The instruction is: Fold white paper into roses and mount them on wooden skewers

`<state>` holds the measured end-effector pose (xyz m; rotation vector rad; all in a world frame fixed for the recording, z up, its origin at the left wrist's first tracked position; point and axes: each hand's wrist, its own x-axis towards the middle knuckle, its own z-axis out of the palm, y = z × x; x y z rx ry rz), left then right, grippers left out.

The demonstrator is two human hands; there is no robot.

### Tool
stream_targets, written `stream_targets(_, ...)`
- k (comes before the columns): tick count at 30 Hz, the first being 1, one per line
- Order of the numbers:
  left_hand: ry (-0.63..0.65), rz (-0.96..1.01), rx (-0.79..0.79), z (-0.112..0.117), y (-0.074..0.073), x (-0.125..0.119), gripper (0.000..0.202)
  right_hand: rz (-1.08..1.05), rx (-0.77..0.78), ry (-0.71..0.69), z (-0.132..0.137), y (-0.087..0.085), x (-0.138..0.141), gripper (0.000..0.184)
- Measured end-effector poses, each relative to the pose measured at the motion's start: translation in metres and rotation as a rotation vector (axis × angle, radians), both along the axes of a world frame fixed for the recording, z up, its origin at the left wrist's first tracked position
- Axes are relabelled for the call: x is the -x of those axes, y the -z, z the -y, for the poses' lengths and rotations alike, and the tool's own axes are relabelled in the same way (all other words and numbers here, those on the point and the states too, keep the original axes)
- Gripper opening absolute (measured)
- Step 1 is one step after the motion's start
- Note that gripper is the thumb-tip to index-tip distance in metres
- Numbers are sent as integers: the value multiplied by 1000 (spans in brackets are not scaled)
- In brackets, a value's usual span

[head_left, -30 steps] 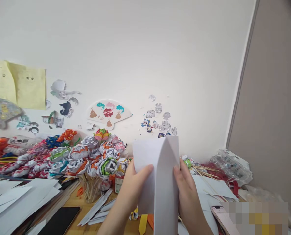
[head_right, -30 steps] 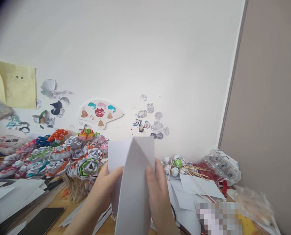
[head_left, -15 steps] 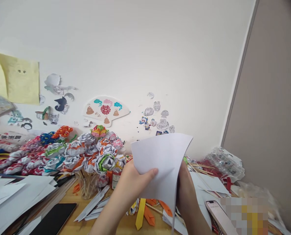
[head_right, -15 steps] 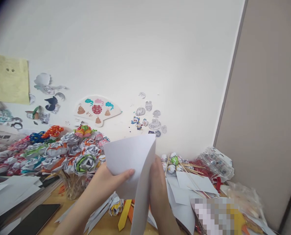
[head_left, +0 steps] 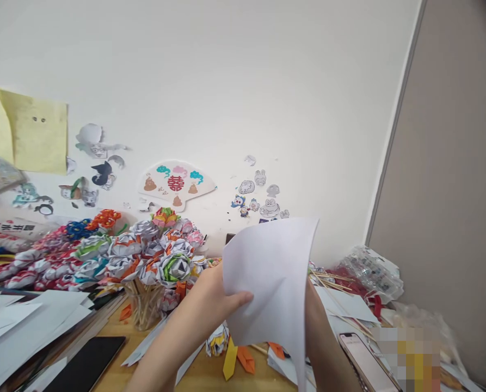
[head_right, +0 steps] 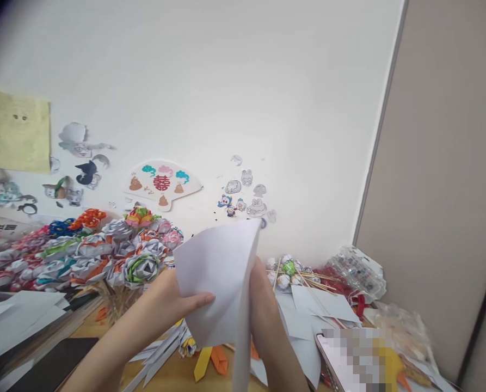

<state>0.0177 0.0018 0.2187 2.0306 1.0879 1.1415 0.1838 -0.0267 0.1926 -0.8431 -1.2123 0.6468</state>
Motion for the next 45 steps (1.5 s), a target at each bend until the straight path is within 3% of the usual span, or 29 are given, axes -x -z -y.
stream_targets(6, 123, 78, 8, -7, 4, -11, 26, 35, 52, -96, -3, 2, -6, 45)
stream_targets(12, -7, 11, -102, -11, 5, -12, 17, 106, 41, -110, 4, -2, 1, 50)
stream_targets(17, 176, 177, -30, -1, -2, -8, 15, 166, -21, -121, 8, -5, 7, 43)
stream_targets(19, 220, 250, -2, 3, -3, -7, 19, 134, 11, -119, 7, -4, 9, 41)
stream_targets(24, 176, 400, 61, 3, 7, -9, 44, 68, 69, -68, 5, -3, 11, 40)
stream_targets(29, 277, 527, 175, -1, 16, -14, 65, 79, 77, -4, 5, -2, 15, 45)
stream_targets(32, 281, 507, 187, 3, 14, -18, 66, 77, 73, 25, 3, 0, 17, 45)
stream_targets(39, 155, 507, 199, 13, 7, -24, 62, 31, 103, 80, 3, 1, 18, 48)
stream_targets(45, 238, 505, 214, 8, 12, -23, 67, -2, 92, 31, 3, 0, 16, 44)
